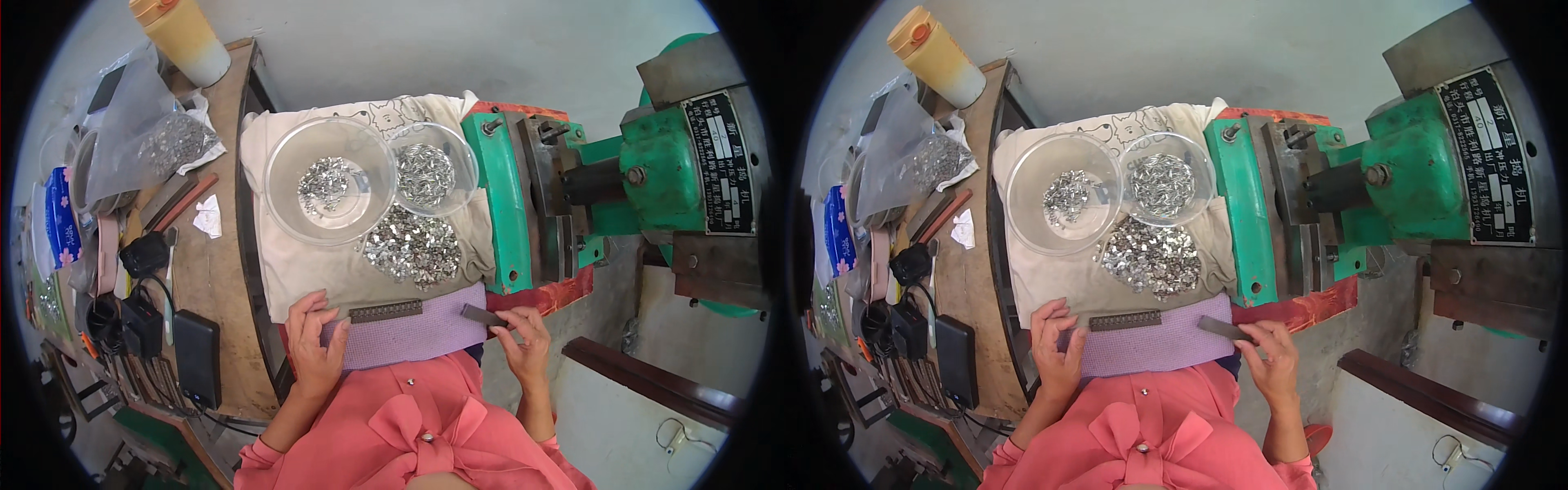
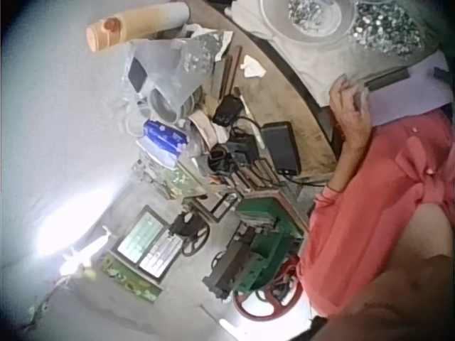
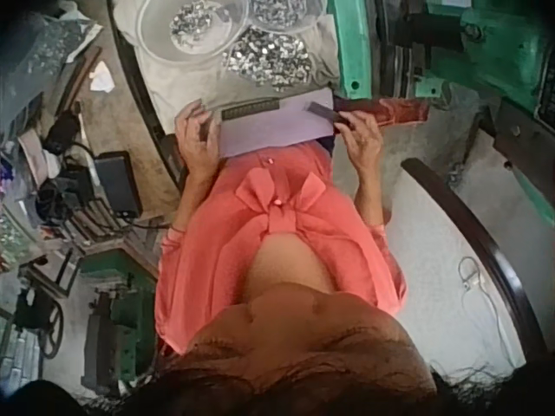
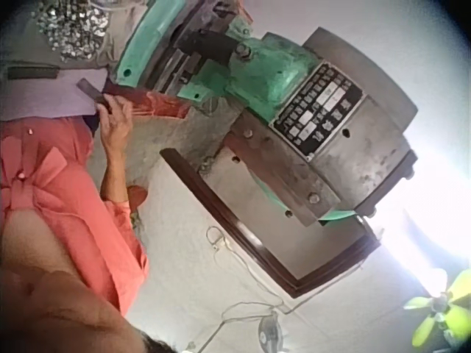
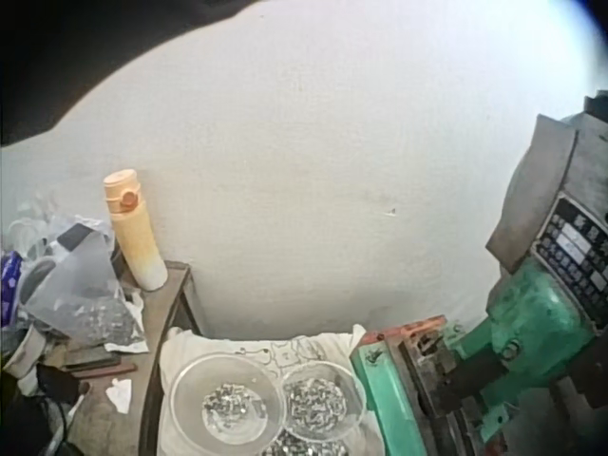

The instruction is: The person picks small silver metal pieces from a bowl and places them into slots on a metal strip. They then use a green press machine to secure the pieces onto the strip. The person repeats this process, handling the metal pieces and the strip by hand.

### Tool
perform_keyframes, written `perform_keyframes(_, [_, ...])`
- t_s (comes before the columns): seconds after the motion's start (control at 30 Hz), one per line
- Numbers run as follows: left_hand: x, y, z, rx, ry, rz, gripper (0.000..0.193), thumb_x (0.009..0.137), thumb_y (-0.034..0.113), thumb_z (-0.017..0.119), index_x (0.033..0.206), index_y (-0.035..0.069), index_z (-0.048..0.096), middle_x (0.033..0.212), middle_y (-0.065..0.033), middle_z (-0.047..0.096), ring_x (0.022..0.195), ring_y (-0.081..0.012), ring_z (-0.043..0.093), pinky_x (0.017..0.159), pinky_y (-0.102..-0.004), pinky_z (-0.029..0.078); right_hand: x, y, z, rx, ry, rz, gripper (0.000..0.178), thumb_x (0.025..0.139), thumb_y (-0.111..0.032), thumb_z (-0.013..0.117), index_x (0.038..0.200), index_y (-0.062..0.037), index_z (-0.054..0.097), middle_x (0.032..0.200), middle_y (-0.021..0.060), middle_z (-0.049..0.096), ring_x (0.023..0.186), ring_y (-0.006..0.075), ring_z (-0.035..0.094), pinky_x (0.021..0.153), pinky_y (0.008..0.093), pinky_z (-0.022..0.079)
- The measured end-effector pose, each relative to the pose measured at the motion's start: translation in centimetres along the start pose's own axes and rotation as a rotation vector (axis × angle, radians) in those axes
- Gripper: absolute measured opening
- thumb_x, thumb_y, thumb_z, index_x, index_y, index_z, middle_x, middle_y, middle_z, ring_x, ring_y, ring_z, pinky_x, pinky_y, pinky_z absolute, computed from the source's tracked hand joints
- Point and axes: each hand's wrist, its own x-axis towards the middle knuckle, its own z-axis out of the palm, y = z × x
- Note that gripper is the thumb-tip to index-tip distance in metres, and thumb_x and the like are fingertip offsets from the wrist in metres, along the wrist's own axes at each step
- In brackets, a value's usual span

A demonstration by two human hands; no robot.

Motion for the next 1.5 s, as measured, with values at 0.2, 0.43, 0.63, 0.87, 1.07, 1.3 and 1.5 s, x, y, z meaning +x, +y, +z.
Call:
perform_keyframes(0.2, [0.4, 0.1, -0.4, -0.100, 0.009, -0.074, 0.009, 0.092, 0.007, 0.067, 0.093, 0.000, 0.063, 0.118, -0.0182, 0.058, 0.086, -0.0221, 0.061, 0.079, -0.0342, 0.049, 3.3, -4.8, 3.6, -0.050, -0.113, -0.326, 0.031, 0.075, -0.007, 0.081, 0.105, -0.0071, 0.072, 0.097, 0.0083, 0.064, 0.087, 0.0283, 0.064, 0.073, 0.0362, 0.053])
perform_keyframes(0.43, [0.4, 0.4, -0.5, -0.042, -0.037, -0.096, 0.012, 0.090, 0.010, 0.070, 0.087, 0.000, 0.063, 0.116, -0.0173, 0.059, 0.087, -0.0256, 0.060, 0.079, -0.0364, 0.048, 5.5, -6.9, 6.5, -0.024, -0.228, -0.457, 0.032, 0.076, -0.007, 0.079, 0.107, -0.0069, 0.070, 0.099, 0.0075, 0.062, 0.088, 0.0267, 0.063, 0.073, 0.0376, 0.054])
perform_keyframes(0.63, [0.7, 0.7, -0.5, 0.036, -0.088, -0.103, 0.013, 0.085, 0.010, 0.073, 0.083, 0.002, 0.063, 0.118, -0.0160, 0.059, 0.090, -0.0277, 0.059, 0.081, -0.0391, 0.045, 5.9, -7.4, 7.2, -0.052, -0.272, -0.472, 0.031, 0.078, -0.009, 0.077, 0.109, -0.0072, 0.070, 0.100, 0.0066, 0.062, 0.090, 0.0258, 0.063, 0.074, 0.0368, 0.054])
perform_keyframes(0.87, [1.2, 1.6, -0.6, 0.094, -0.134, -0.098, 0.015, 0.082, 0.009, 0.074, 0.080, 0.000, 0.062, 0.120, -0.0159, 0.058, 0.091, -0.0283, 0.057, 0.084, -0.0396, 0.045, 5.9, -7.1, 7.2, -0.034, -0.288, -0.451, 0.032, 0.078, -0.009, 0.077, 0.109, -0.0072, 0.069, 0.100, 0.0066, 0.061, 0.091, 0.0260, 0.062, 0.075, 0.0373, 0.054])
perform_keyframes(1.07, [1.1, 1.7, -0.6, 0.127, -0.134, -0.070, 0.014, 0.079, 0.008, 0.075, 0.079, 0.002, 0.063, 0.121, -0.0149, 0.058, 0.090, -0.0272, 0.057, 0.083, -0.0399, 0.043, 5.9, -7.2, 6.9, 0.002, -0.283, -0.421, 0.032, 0.078, -0.011, 0.079, 0.108, -0.0060, 0.070, 0.099, 0.0079, 0.061, 0.090, 0.0272, 0.062, 0.075, 0.0380, 0.052])
perform_keyframes(1.3, [1.2, 1.8, -0.6, 0.108, -0.157, -0.089, 0.015, 0.079, 0.007, 0.075, 0.077, 0.000, 0.061, 0.122, -0.0159, 0.057, 0.089, -0.0276, 0.056, 0.083, -0.0400, 0.044, 5.0, -6.0, 6.8, 0.022, -0.171, -0.284, 0.036, 0.080, -0.016, 0.081, 0.111, -0.0018, 0.071, 0.095, 0.0110, 0.063, 0.086, 0.0296, 0.061, 0.074, 0.0378, 0.051])
perform_keyframes(1.5, [1.3, 2.0, -0.6, 0.124, -0.164, -0.098, 0.016, 0.079, 0.008, 0.075, 0.077, 0.001, 0.061, 0.122, -0.0166, 0.057, 0.090, -0.0284, 0.056, 0.083, -0.0402, 0.044, 4.5, -6.0, 6.8, 0.019, -0.173, -0.243, 0.037, 0.080, -0.016, 0.081, 0.112, -0.0018, 0.072, 0.094, 0.0111, 0.063, 0.086, 0.0294, 0.061, 0.074, 0.0378, 0.051])
